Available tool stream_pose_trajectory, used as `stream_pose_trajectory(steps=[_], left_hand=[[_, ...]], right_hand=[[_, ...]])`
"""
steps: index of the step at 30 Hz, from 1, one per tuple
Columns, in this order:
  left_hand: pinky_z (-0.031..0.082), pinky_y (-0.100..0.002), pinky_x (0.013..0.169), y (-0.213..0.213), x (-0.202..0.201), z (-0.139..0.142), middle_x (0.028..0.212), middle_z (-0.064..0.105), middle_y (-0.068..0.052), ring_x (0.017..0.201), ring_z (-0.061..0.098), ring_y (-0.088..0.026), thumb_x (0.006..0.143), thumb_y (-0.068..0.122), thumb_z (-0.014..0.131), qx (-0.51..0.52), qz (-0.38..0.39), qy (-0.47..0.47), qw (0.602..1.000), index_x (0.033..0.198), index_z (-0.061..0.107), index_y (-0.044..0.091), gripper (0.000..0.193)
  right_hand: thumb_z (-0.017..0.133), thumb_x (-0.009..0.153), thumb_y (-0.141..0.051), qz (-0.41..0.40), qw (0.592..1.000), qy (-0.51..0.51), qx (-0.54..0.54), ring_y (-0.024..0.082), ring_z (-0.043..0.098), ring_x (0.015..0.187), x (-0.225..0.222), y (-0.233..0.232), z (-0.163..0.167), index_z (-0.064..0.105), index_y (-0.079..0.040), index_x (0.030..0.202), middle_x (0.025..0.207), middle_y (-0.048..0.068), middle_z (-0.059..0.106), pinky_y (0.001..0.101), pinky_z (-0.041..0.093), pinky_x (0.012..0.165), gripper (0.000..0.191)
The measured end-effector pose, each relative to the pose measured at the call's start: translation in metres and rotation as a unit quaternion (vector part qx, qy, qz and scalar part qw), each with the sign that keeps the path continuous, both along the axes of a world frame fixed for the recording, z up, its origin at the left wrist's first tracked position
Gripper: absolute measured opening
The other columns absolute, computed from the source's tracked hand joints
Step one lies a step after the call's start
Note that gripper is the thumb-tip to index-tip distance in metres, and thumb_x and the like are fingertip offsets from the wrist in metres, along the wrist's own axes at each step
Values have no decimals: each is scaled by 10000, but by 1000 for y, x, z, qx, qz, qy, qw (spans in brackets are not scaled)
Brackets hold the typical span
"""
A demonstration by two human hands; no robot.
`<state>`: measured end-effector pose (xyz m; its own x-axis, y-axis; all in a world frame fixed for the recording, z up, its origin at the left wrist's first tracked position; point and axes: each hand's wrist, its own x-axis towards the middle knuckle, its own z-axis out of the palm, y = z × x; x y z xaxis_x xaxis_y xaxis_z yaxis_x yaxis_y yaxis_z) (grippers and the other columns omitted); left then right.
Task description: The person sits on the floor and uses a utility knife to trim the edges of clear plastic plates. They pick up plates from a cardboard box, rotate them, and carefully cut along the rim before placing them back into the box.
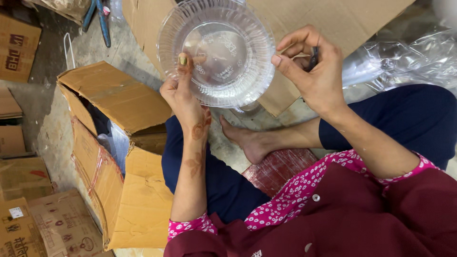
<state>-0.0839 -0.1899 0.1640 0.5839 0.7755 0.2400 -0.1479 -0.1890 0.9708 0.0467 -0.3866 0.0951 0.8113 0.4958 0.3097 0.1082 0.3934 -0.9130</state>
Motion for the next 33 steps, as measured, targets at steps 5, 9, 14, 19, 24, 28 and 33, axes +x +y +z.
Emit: stream_pose_trajectory(steps=[5, 9, 14, 19, 24, 28, 33], left_hand=[[287, -282, 539, 1, -5, -7, 704, 494, -24, 612, 376, -91, 1073, 295, 745, 19, 69, 65, 995, 763, 600, -89, 514], [428, -235, 685, -5, -8, -10, 838, 721, -35, 725, 544, -63, 1008, 337, 695, 39, -18, 82, 996, 969, 807, -41, 396], [519, -243, 893, -12, -6, -10, 978, 790, -75, 922, 673, -90, 991, 329, 721, 120, -59, 133, 982, 1023, 807, -28, 369], [441, -242, 722, -13, -5, -13, 839, 696, -35, 783, 562, -81, 986, 230, 782, 107, -43, 133, 984, 948, 802, -58, 291], [440, -227, 651, -11, -9, -11, 797, 685, 4, 711, 541, -59, 964, 194, 787, 46, -38, 106, 993, 928, 791, -55, 251], [492, -236, 714, -9, -11, -8, 880, 742, -39, 774, 617, -79, 964, 179, 772, 0, -73, 83, 994, 937, 787, -65, 246], [525, -247, 785, -9, -11, -10, 925, 759, -82, 831, 664, -106, 957, 155, 772, -42, -94, 57, 993, 923, 771, -80, 237]], right_hand=[[765, 1025, -31, -3, 1000, 2, -12, -45, 477, 691, 1, 0, -3, 670, -19, 1077, 944, -14, 688, 135, 325, 585, 109], [757, 1040, -17, -39, 999, -1, -4, -40, 507, 694, 4, -4, -4, 664, -11, 1064, 928, -10, 677, 130, 359, 593, 96], [735, 1029, -11, -70, 997, -11, 19, -12, 613, 822, 13, -13, 4, 640, -12, 1047, 968, -9, 670, 147, 466, 700, 96], [687, 1020, -59, -54, 998, 23, 7, -1, 507, 639, 15, -17, 17, 616, -24, 1042, 862, -1, 642, 153, 360, 547, 82], [478, 1124, -307, 3, 997, -33, 70, 17, 578, 677, 30, -22, 18, 576, -28, 1283, 987, 29, 672, 157, 401, 562, 336], [474, 1151, -392, -3, 998, -58, 11, 41, 499, 600, 36, -26, 1, 598, -19, 1198, 1058, 59, 673, 181, 388, 549, 397], [639, 1212, -241, 42, 993, -52, 99, 75, 508, 597, 34, -20, -22, 510, 8, 1251, 846, 74, 593, 203, 401, 559, 283]])
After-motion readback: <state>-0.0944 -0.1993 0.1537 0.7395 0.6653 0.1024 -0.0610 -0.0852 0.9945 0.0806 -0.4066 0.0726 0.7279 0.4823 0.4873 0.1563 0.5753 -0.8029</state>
